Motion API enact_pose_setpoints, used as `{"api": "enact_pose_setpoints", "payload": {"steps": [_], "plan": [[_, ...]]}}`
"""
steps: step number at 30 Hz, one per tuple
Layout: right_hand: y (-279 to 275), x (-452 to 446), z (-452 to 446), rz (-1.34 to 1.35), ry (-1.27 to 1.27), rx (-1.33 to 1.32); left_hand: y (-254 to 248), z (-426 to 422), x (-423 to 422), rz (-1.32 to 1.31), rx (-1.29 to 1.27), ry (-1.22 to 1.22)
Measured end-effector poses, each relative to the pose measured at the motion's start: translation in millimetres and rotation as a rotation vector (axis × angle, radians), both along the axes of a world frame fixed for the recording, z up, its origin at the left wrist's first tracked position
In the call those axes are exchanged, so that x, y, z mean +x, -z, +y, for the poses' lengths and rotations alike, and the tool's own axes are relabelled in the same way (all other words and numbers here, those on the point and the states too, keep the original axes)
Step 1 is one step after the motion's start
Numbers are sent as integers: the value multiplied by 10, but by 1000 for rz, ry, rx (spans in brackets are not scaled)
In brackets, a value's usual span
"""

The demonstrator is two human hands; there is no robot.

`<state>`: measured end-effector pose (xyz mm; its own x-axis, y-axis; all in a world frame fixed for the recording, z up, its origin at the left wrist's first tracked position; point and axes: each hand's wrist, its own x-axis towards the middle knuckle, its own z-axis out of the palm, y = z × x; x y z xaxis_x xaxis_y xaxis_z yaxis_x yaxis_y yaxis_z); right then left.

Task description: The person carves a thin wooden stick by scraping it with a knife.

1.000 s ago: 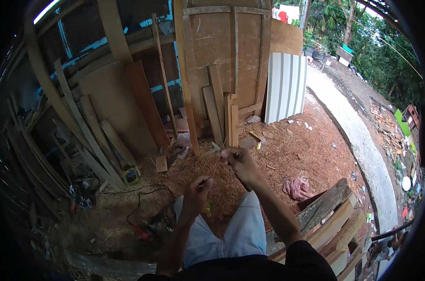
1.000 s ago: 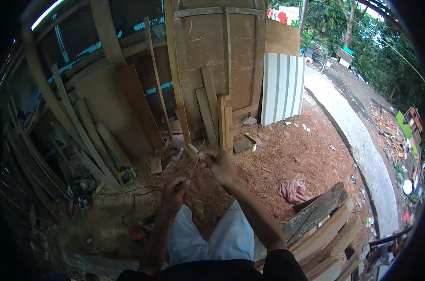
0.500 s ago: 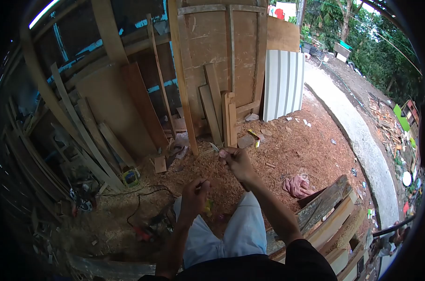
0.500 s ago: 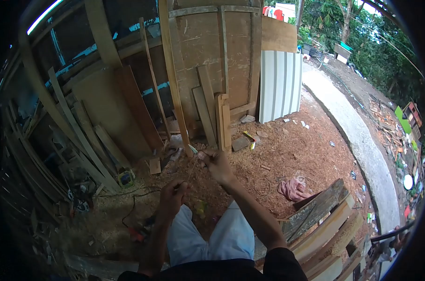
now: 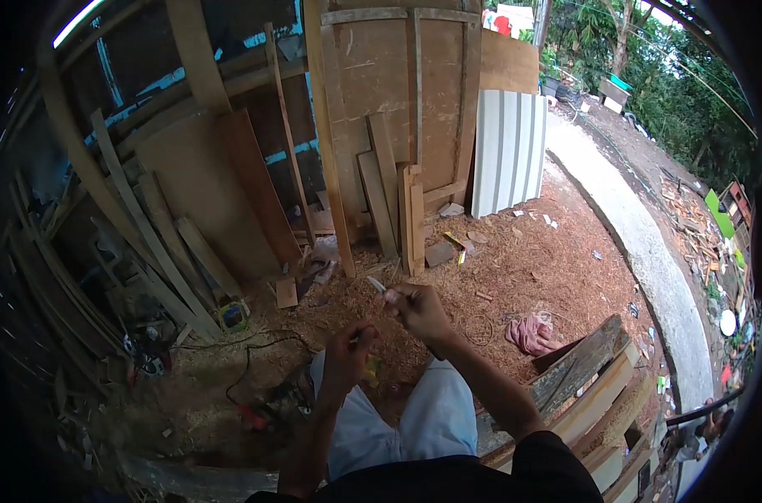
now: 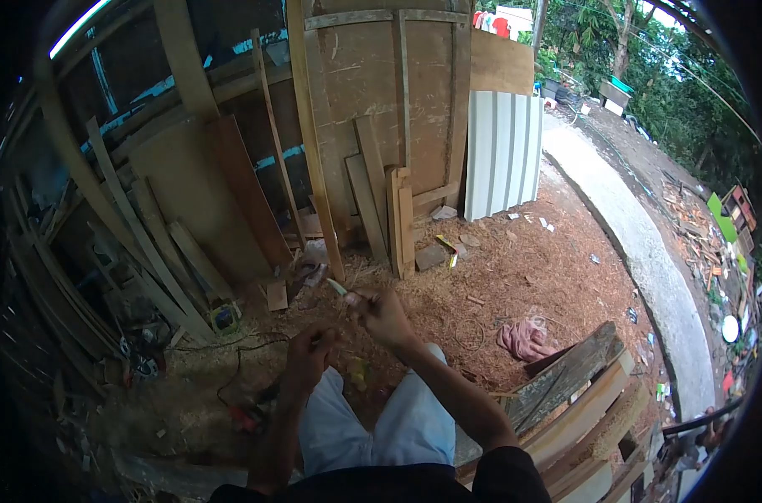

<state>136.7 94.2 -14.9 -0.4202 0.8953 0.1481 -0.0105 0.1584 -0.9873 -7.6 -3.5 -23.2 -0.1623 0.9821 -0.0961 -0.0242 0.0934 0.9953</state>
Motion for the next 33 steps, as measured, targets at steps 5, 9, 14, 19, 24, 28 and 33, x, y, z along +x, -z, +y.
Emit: {"api": "enact_pose_setpoints", "payload": {"steps": [5,9,14,19,24,28,33], "plan": [[42,215,368,66,324,-95,50,-43,-9,15,-34,28],[-45,243,294,213,235,-144,89,-49,-76,21,15,14],[-300,196,-41,141,154,-214,51,-87,-55,80,74,-39],[-429,173,-98,49,40,-200,-77,-114,-21,342,267,-49],[-455,178,-117,-22,-46,-152,-122,-107,-2,434,325,-53],[-464,219,-73,72,86,-250,-222,-112,68,515,431,-105],[-477,215,-129,41,-10,-232,-176,-94,51,510,446,-100]]}}
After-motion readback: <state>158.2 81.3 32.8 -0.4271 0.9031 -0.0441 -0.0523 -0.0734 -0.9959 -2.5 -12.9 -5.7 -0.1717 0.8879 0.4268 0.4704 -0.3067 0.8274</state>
